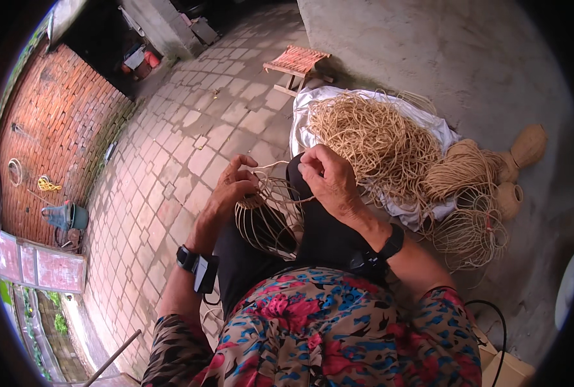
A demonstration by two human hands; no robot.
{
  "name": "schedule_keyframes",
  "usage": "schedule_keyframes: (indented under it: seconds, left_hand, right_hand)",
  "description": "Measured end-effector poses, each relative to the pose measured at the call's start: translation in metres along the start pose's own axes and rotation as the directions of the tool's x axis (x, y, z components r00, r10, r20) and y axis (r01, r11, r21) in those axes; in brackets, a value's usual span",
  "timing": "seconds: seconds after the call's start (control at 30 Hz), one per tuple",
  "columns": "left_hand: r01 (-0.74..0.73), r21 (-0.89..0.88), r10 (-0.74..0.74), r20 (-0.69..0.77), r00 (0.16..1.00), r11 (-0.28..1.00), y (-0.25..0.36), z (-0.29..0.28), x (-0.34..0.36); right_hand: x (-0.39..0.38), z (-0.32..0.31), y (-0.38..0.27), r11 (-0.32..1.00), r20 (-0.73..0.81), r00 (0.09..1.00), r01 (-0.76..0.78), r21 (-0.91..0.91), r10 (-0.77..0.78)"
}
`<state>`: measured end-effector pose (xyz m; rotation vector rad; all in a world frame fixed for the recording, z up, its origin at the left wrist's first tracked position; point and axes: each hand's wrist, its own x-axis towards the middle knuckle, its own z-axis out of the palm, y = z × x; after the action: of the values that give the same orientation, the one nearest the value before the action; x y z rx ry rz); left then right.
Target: Weave a basket using natural fibers.
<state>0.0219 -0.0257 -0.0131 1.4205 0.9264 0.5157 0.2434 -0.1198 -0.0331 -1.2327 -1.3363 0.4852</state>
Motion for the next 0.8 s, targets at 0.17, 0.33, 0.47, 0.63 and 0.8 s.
schedule_keyframes:
  seconds: [0.17,0.33,0.47,0.63,0.8]
  left_hand:
    - [-0.066,0.327,0.007,0.178,0.984,0.943,0.019,-0.004,-0.003]
    - [-0.088,0.550,0.148,-0.065,0.987,0.831,0.003,0.005,0.001]
    - [-0.129,0.896,0.530,-0.130,0.838,0.425,-0.025,0.002,0.016]
    - [-0.146,0.110,0.182,-0.495,0.850,0.983,0.018,-0.075,0.025]
    - [-0.570,0.034,0.545,-0.340,0.766,0.821,0.103,-0.043,-0.009]
  right_hand:
    - [-0.004,-0.008,0.009,0.989,0.132,0.984,-0.131,0.061,0.122]
    - [-0.007,0.001,0.006,0.988,0.151,0.980,-0.142,0.062,0.131]
    - [-0.004,0.011,0.003,0.996,0.133,0.988,-0.081,0.042,0.074]
    - [0.005,0.019,0.001,0.999,0.116,0.993,-0.030,0.014,0.028]
    - [0.018,0.043,-0.008,1.000,0.233,0.972,0.015,0.002,-0.015]
